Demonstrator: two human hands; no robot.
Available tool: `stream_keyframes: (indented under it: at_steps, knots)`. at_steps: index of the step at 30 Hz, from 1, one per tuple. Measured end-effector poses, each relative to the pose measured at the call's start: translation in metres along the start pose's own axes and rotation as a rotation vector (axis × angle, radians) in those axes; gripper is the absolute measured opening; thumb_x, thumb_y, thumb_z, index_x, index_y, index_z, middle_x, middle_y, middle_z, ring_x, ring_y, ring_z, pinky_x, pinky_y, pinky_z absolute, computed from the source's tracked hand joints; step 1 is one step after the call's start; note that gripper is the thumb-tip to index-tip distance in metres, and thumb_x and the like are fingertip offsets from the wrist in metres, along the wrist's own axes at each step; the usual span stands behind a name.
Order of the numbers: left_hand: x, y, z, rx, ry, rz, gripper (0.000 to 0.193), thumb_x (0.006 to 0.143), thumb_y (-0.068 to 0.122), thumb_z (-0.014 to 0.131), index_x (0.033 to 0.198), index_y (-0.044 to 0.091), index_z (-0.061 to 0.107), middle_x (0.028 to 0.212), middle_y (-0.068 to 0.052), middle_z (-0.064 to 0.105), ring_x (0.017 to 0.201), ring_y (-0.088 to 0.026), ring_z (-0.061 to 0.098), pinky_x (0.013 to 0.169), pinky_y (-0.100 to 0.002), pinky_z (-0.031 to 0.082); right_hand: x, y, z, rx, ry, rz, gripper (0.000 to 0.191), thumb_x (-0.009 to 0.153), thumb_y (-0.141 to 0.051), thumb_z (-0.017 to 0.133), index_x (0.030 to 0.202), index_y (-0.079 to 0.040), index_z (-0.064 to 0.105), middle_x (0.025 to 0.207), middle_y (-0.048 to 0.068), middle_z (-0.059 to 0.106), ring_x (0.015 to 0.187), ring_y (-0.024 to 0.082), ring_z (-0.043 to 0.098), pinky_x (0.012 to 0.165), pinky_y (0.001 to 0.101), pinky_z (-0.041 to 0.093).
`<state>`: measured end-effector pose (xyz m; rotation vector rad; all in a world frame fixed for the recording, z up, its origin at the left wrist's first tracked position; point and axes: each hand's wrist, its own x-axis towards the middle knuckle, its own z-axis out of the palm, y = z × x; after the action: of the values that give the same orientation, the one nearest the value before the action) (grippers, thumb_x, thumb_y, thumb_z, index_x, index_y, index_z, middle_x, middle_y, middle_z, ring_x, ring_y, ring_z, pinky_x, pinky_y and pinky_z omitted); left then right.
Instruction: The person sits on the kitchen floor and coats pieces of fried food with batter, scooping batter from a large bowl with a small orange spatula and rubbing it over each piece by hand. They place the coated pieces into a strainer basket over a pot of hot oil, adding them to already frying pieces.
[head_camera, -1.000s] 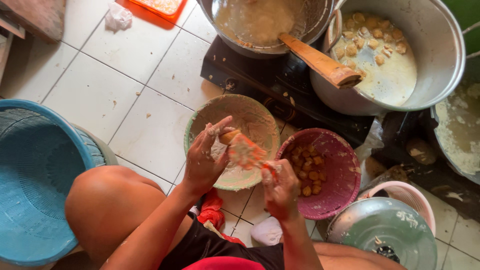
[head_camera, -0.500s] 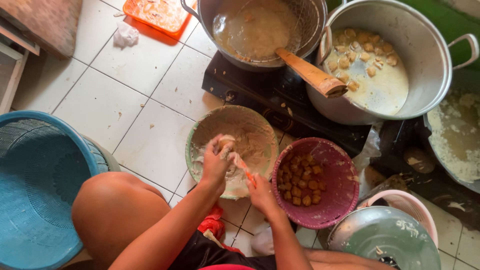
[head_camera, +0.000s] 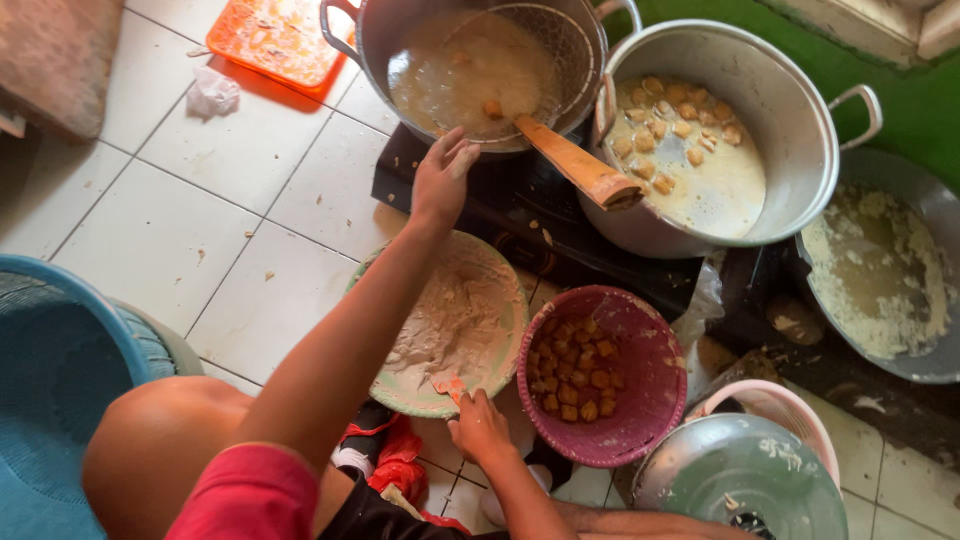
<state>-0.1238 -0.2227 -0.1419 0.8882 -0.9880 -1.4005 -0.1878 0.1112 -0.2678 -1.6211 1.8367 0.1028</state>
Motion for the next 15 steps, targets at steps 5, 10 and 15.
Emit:
stream_keyframes:
  at_steps: [5, 10, 15]
  knots:
    - [-0.066, 0.025, -0.036, 0.17, -0.119, -0.214, 0.052, 0.096, 0.022, 0.065, 0.144, 0.005, 0.055, 0.142, -0.014, 0.063, 0.131, -0.02, 0.059, 0.112, -0.034, 0.045, 0.015, 0.016, -0.028, 0.012, 0.049, 0.015, 0.048, 0.092, -0.039, 0.074, 0.124, -0.005, 0.062, 0.124, 0.022, 0.057, 0.114, 0.042, 0.058, 0.091, 0.0526, 0.05]
    - [-0.154, 0.082, -0.057, 0.299, -0.236, -0.532, 0.054, 0.096, 0.029, 0.057, 0.147, 0.012, 0.051, 0.148, -0.003, 0.059, 0.135, -0.017, 0.055, 0.109, -0.036, 0.042, 0.038, 0.113, -0.07, 0.708, 0.64, -0.013, 0.019, 0.096, -0.02, 0.068, 0.106, -0.005, 0.073, 0.093, 0.009, 0.074, 0.084, 0.019, 0.068, 0.078, 0.0358, 0.056]
    - [-0.23, 0.101, -0.055, 0.178, -0.269, -0.724, 0.056, 0.094, 0.026, 0.057, 0.146, 0.007, 0.052, 0.147, -0.009, 0.061, 0.135, -0.021, 0.058, 0.11, -0.038, 0.044, 0.022, 0.201, -0.072, 0.566, 0.887, 0.557, 0.024, 0.092, -0.026, 0.073, 0.103, -0.005, 0.076, 0.1, 0.016, 0.075, 0.096, 0.033, 0.072, 0.085, 0.0421, 0.055]
